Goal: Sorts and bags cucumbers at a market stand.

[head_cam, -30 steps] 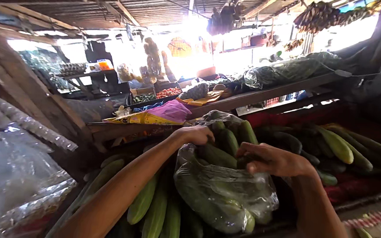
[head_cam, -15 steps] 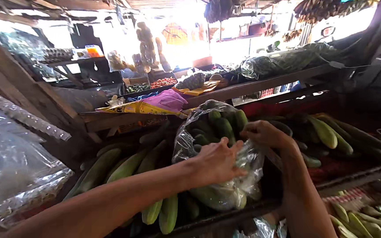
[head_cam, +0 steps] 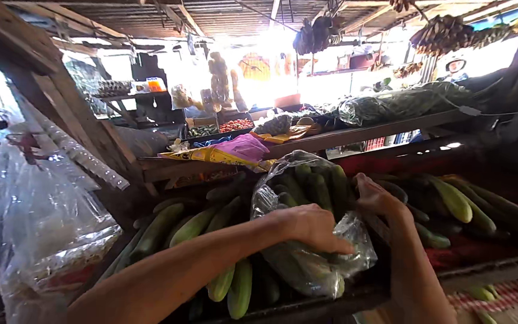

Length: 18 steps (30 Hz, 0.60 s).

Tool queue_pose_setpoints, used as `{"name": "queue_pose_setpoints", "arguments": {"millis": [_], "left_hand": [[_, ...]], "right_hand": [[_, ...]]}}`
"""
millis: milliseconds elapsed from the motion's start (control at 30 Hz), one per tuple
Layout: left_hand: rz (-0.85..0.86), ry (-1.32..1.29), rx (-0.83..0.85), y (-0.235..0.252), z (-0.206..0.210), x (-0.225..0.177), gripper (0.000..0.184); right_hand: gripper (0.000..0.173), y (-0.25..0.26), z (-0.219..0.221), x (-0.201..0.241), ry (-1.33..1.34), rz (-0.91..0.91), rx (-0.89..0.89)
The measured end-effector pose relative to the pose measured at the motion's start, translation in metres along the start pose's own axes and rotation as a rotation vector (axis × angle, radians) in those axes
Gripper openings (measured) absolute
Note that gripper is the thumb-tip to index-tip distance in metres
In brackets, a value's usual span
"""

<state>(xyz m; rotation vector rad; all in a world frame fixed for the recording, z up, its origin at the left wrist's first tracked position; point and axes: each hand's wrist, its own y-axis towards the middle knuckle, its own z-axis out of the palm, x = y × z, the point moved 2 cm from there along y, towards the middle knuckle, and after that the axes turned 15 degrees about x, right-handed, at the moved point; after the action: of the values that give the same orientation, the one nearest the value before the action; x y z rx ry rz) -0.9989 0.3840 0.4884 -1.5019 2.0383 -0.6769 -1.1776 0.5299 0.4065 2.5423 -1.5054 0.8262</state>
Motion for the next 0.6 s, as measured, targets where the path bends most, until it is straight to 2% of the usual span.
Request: {"name": "queue_pose_setpoints", "arguments": {"millis": [33, 100, 167, 200, 233, 300, 400, 433, 533, 600], "left_hand": [[-0.029, -0.014, 0.02, 0.0, -0.007, -0.001, 0.068], [-0.084, -0.055, -0.067, 0.005, -0.027, 0.005, 0.068], [-0.099, 0.07, -0.283, 0.025, -0.048, 0.024, 0.044], [-0.136, 0.222, -0.404, 0.039, -0.057, 0.036, 0.029], [-0.183, 0.373, -0.499, 0.053, -0.066, 0.047, 0.022], [-0.228, 0.602, -0.594, 0.08, -0.081, 0.066, 0.038], [-0.263, 0.631, -0.52, 0.107, -0.1, 0.07, 0.078], [-0.277, 0.617, -0.477, 0.111, -0.104, 0.065, 0.082], [-0.332, 0.583, -0.374, 0.12, -0.11, 0.052, 0.067], [-0.33, 0.578, -0.356, 0.125, -0.113, 0.052, 0.054]], "right_hand": [[0.091, -0.002, 0.001, 0.002, 0.033, -0.008, 0.013], [0.086, -0.005, -0.002, 0.005, 0.089, -0.063, 0.022], [0.08, -0.002, -0.004, -0.002, 0.15, -0.178, -0.022], [0.078, 0.002, -0.004, -0.005, 0.171, -0.242, -0.063], [0.075, 0.005, -0.003, -0.006, 0.174, -0.285, -0.102], [0.075, 0.004, -0.001, -0.001, 0.125, -0.32, -0.16], [0.074, 0.001, 0.0, 0.012, 0.023, -0.186, -0.187], [0.071, 0.0, -0.001, 0.016, 0.001, -0.126, -0.172], [0.067, -0.001, -0.002, 0.018, 0.021, -0.015, -0.142], [0.068, -0.002, -0.002, 0.016, 0.049, -0.031, -0.18]]}}
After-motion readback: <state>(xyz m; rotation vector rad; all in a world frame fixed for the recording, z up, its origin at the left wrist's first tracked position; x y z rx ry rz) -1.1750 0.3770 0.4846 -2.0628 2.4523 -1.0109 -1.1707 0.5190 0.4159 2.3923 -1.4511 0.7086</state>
